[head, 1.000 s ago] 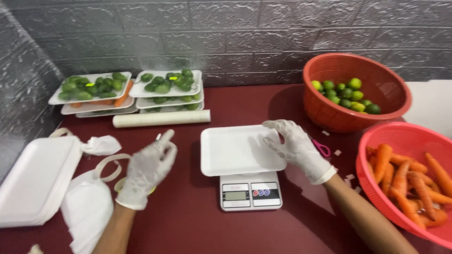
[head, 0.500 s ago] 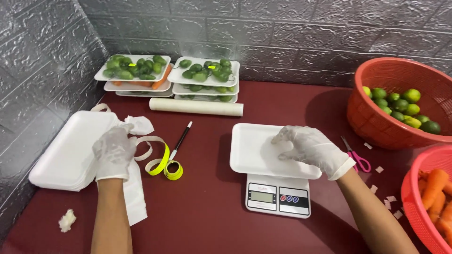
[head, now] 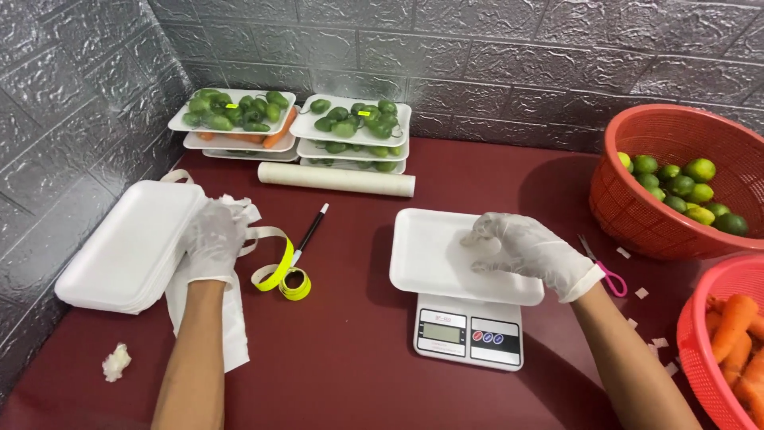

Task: Weighing individual limes on a digital scale and arranging them into a foam tray for packaging.

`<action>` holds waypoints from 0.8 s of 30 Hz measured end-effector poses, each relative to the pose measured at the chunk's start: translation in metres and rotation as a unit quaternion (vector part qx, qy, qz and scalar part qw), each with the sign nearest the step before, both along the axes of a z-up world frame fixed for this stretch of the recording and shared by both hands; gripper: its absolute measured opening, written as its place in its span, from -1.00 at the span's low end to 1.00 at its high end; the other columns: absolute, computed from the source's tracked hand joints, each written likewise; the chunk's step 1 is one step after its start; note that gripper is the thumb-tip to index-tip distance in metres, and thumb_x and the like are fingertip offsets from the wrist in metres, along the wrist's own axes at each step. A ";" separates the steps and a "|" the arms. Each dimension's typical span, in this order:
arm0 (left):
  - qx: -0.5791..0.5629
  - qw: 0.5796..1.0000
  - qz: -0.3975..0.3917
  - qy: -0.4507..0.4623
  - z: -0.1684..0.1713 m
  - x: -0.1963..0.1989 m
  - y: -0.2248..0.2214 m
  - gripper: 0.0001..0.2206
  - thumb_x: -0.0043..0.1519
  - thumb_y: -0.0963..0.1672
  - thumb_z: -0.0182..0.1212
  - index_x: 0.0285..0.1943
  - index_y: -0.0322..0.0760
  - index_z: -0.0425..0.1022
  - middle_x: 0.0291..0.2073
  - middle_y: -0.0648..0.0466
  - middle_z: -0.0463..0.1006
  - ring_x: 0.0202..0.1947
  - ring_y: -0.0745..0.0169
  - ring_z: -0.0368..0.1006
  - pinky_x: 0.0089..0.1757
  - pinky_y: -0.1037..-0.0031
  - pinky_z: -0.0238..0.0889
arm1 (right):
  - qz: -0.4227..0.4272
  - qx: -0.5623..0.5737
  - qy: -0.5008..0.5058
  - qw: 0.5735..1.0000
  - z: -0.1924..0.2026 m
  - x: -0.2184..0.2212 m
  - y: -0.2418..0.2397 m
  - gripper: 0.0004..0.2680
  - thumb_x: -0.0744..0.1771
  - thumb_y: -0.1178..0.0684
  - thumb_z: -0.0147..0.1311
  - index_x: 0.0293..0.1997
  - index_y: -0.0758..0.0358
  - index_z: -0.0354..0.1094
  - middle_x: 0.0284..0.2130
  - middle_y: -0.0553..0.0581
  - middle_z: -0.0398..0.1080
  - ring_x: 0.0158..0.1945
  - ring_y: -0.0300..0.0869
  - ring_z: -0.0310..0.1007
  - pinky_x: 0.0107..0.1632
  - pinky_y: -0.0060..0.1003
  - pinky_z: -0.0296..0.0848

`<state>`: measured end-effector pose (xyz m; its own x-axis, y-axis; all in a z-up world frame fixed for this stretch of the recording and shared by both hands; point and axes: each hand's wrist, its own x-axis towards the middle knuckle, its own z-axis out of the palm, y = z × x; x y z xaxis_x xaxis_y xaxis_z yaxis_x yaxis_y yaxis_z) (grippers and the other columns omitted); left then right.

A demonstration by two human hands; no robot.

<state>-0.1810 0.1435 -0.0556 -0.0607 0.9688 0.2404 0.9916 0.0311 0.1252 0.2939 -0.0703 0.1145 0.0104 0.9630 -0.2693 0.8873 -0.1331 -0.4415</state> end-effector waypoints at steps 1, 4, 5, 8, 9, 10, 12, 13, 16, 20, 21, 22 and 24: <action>0.034 0.999 0.000 0.005 0.004 -0.001 -0.001 -0.68 0.20 0.02 0.28 -0.11 -0.28 0.67 -0.15 -0.09 0.65 -0.06 -0.10 0.60 -0.17 0.09 0.51 | -0.048 -0.029 0.018 0.998 0.010 -0.010 -0.001 -0.65 0.23 0.07 0.38 0.12 -0.05 0.47 0.12 0.07 0.45 0.25 0.03 0.43 0.25 -0.01 0.41; 0.089 0.993 -0.042 -0.063 0.029 0.013 -0.020 -0.74 0.29 0.00 0.32 -0.06 -0.22 0.68 -0.07 -0.11 0.60 -0.01 -0.11 0.56 -0.07 0.18 0.47 | -0.069 -0.051 0.008 0.996 0.019 -0.016 -0.005 -0.63 0.24 0.13 0.38 0.16 -0.04 0.46 0.15 0.17 0.43 0.29 0.12 0.41 0.24 0.10 0.44; 0.113 0.981 -0.077 -0.137 0.040 0.021 -0.029 -0.79 0.31 -0.01 0.36 -0.02 -0.14 0.67 -0.03 -0.09 0.56 0.02 -0.13 0.53 -0.02 0.21 0.44 | -0.035 -0.040 -0.023 0.998 0.019 -0.014 -0.007 -0.62 0.23 0.10 0.40 0.16 -0.04 0.45 0.14 0.15 0.44 0.29 0.10 0.41 0.23 0.07 0.45; 0.071 0.851 -0.152 -0.498 0.135 0.111 -0.121 -0.64 0.21 -0.16 0.49 0.16 -0.28 0.52 -0.06 -0.02 0.62 -0.07 0.26 0.54 0.01 0.42 0.43 | -0.043 -0.031 0.030 0.998 0.013 -0.010 -0.003 -0.67 0.22 0.11 0.40 0.07 0.00 0.47 0.11 0.13 0.47 0.29 0.09 0.41 0.29 0.07 0.40; 0.069 0.850 -0.157 -0.498 0.136 0.128 -0.128 -0.64 0.21 -0.16 0.49 0.16 -0.28 0.52 -0.06 -0.02 0.62 -0.07 0.26 0.54 0.01 0.42 0.43 | -0.047 -0.030 0.030 0.998 0.006 -0.004 -0.002 -0.67 0.22 0.11 0.40 0.07 0.00 0.47 0.11 0.13 0.47 0.29 0.09 0.41 0.29 0.07 0.40; 0.047 0.842 -0.173 -0.508 0.137 0.144 -0.136 -0.57 0.09 -0.16 0.57 0.12 -0.28 0.54 -0.08 -0.04 0.64 -0.09 0.23 0.57 -0.01 0.41 0.45 | -0.004 -0.002 0.011 1.000 -0.001 0.002 0.001 -0.67 0.21 0.07 0.42 0.06 0.04 0.47 0.07 0.15 0.49 0.26 0.11 0.42 0.26 0.07 0.43; 0.023 0.833 -0.192 -0.518 0.134 0.178 -0.150 -0.51 -0.03 -0.16 0.64 0.09 -0.28 0.56 -0.11 -0.06 0.67 -0.10 0.20 0.60 -0.03 0.40 0.47 | 0.035 0.026 -0.007 0.999 -0.013 0.010 0.005 -0.66 0.20 0.03 0.43 0.04 0.07 0.46 0.03 0.16 0.51 0.24 0.13 0.43 0.23 0.07 0.46; -0.010 0.826 -0.215 -0.521 0.130 0.195 -0.156 -0.59 -0.05 -0.17 0.64 -0.01 -0.24 0.62 -0.19 -0.03 0.70 -0.17 0.22 0.63 -0.09 0.42 0.50 | 0.019 0.020 0.013 1.000 -0.018 0.012 0.008 -0.67 0.20 0.02 0.44 0.03 0.01 0.47 0.01 0.10 0.50 0.23 0.08 0.45 0.22 0.04 0.47; -0.043 0.856 -0.275 -0.436 0.082 0.224 -0.138 -0.66 -0.05 -0.15 0.60 -0.07 -0.02 0.70 -0.13 0.15 0.69 -0.18 0.30 0.65 -0.19 0.53 0.54 | 0.012 0.020 0.019 1.000 -0.023 0.015 0.009 -0.68 0.20 0.02 0.45 0.01 -0.07 0.49 -0.02 0.01 0.49 0.19 0.02 0.47 0.20 0.00 0.49; -0.101 0.861 -0.357 -0.348 0.063 0.250 -0.129 -0.70 0.09 -0.23 0.43 0.01 -0.10 0.70 -0.10 0.04 0.67 -0.10 0.17 0.65 -0.23 0.55 0.58 | 0.031 0.024 0.019 0.999 -0.021 0.017 0.009 -0.69 0.18 0.04 0.46 -0.01 -0.08 0.54 -0.08 0.02 0.49 0.14 0.00 0.49 0.17 -0.01 0.51; -0.102 0.861 -0.357 -0.349 0.054 0.255 -0.121 -0.70 0.09 -0.23 0.43 0.01 -0.10 0.70 -0.10 0.04 0.67 -0.10 0.17 0.65 -0.23 0.55 0.58 | 0.032 0.023 0.019 0.999 -0.022 0.018 0.011 -0.69 0.18 0.04 0.46 -0.01 -0.08 0.54 -0.08 0.02 0.49 0.14 0.00 0.49 0.17 -0.01 0.51; -0.083 0.889 -0.372 -0.255 0.044 0.260 -0.113 -0.76 0.10 -0.15 0.42 -0.05 0.02 0.71 -0.17 0.16 0.66 -0.09 0.25 0.60 -0.12 0.49 0.54 | 0.025 0.021 0.030 0.999 -0.025 0.019 0.013 -0.68 0.18 0.04 0.46 -0.01 -0.09 0.54 -0.08 0.01 0.49 0.13 0.00 0.49 0.17 -0.01 0.51; -0.064 0.908 -0.384 -0.157 0.033 0.272 -0.101 -0.83 0.12 -0.06 0.42 -0.11 0.14 0.71 -0.24 0.28 0.65 -0.08 0.32 0.55 -0.02 0.43 0.50 | 0.018 0.018 0.043 0.999 -0.025 0.020 0.013 -0.68 0.19 0.04 0.46 0.00 -0.11 0.54 -0.09 0.00 0.48 0.12 -0.01 0.49 0.17 -0.01 0.51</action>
<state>0.0911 0.0429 -0.0225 0.5982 0.7732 0.2104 0.6428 -0.6199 0.4501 0.3143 -0.0577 0.0891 -0.0459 0.9716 -0.2322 0.8502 -0.0840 -0.5197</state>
